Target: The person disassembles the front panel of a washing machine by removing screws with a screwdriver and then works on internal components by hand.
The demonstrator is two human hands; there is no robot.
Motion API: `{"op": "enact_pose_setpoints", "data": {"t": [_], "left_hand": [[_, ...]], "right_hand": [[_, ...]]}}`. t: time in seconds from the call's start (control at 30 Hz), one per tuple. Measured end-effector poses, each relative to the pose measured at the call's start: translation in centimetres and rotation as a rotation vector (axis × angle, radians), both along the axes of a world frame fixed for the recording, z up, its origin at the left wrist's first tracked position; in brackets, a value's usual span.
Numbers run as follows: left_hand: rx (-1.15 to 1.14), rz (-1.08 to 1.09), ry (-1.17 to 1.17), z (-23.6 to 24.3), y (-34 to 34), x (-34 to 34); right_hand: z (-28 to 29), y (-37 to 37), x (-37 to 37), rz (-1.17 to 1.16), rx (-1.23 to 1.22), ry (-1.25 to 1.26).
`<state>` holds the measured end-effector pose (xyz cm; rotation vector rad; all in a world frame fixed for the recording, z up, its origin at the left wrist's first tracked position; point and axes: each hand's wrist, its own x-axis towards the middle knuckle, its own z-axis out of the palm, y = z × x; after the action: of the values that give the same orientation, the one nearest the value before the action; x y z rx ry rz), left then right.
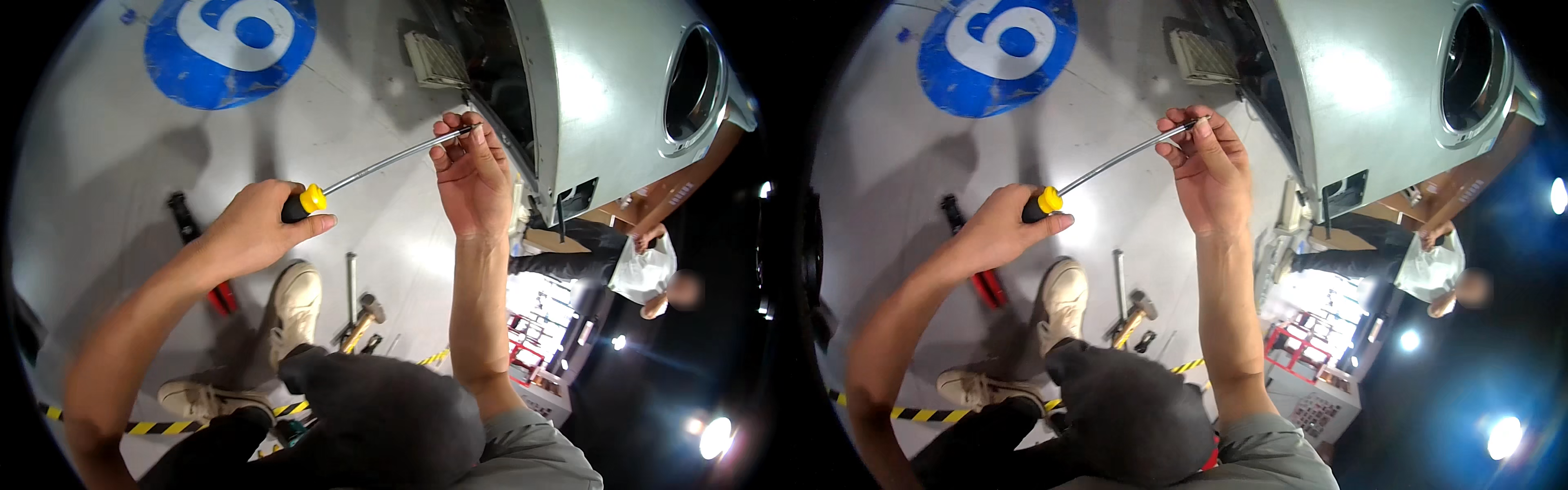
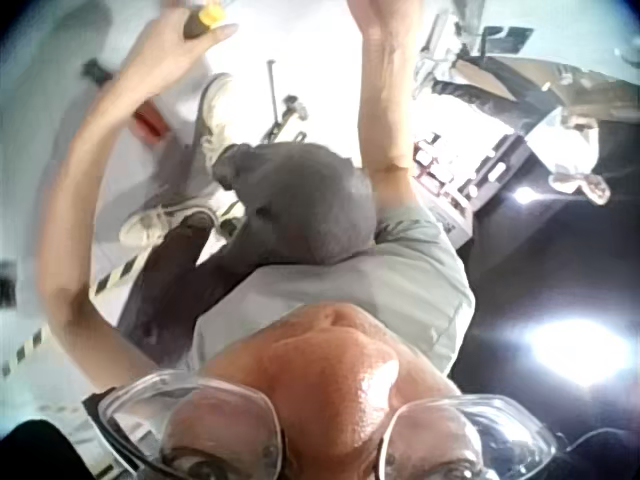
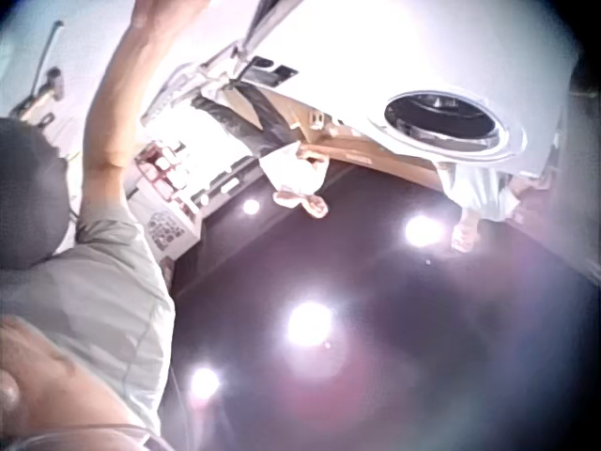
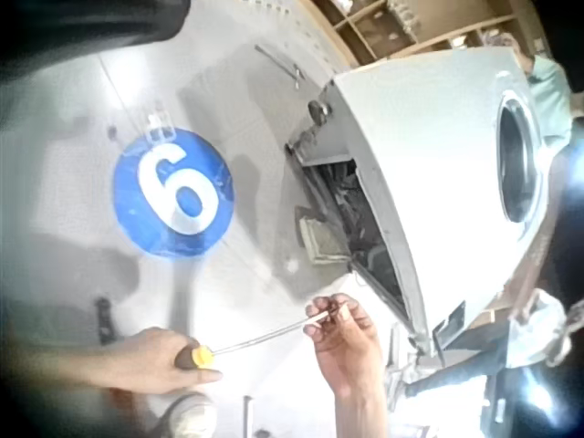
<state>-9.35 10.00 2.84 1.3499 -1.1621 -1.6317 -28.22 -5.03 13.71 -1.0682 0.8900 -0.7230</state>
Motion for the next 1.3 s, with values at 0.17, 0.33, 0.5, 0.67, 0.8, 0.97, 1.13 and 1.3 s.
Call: {"op": "enact_pose_setpoints", "data": {"t": [0.17, 0.33, 0.5, 0.67, 0.8, 0.97, 1.13, 1.3], "left_hand": [[0.067, 0.107, 0.097, -2.8, -2.9, -4.9], [-0.029, 0.275, 0.066, -4.5, -5.2, -7.9], [-0.259, 0.433, 0.03, -4.7, -9.0, -8.7], [-0.237, 0.403, 0.079, -3.6, -12.1, -8.3], [-0.193, 0.34, 0.134, -3.6, -13.0, -9.0], [-0.201, 0.376, 0.159, -3.4, -13.4, -9.6], [-0.221, 0.377, 0.17, -3.8, -13.9, -9.6], [-0.213, 0.386, 0.163, -3.6, -13.8, -9.8]], "right_hand": [[-1.6, -3.3, -1.3, 0.004, -0.029, 0.131], [-1.8, -5.6, -1.5, 0.044, -0.07, 0.208], [-0.4, -8.7, -0.8, 0.071, -0.171, 0.172], [0.3, -10.9, -0.4, 0.036, -0.258, 0.201], [0.4, -11.4, -0.5, 0.011, -0.287, 0.219], [0.4, -11.7, -0.4, -0.028, -0.287, 0.187], [0.3, -11.7, -0.2, -0.027, -0.263, 0.138], [0.4, -11.4, -0.2, -0.034, -0.226, 0.073]]}}
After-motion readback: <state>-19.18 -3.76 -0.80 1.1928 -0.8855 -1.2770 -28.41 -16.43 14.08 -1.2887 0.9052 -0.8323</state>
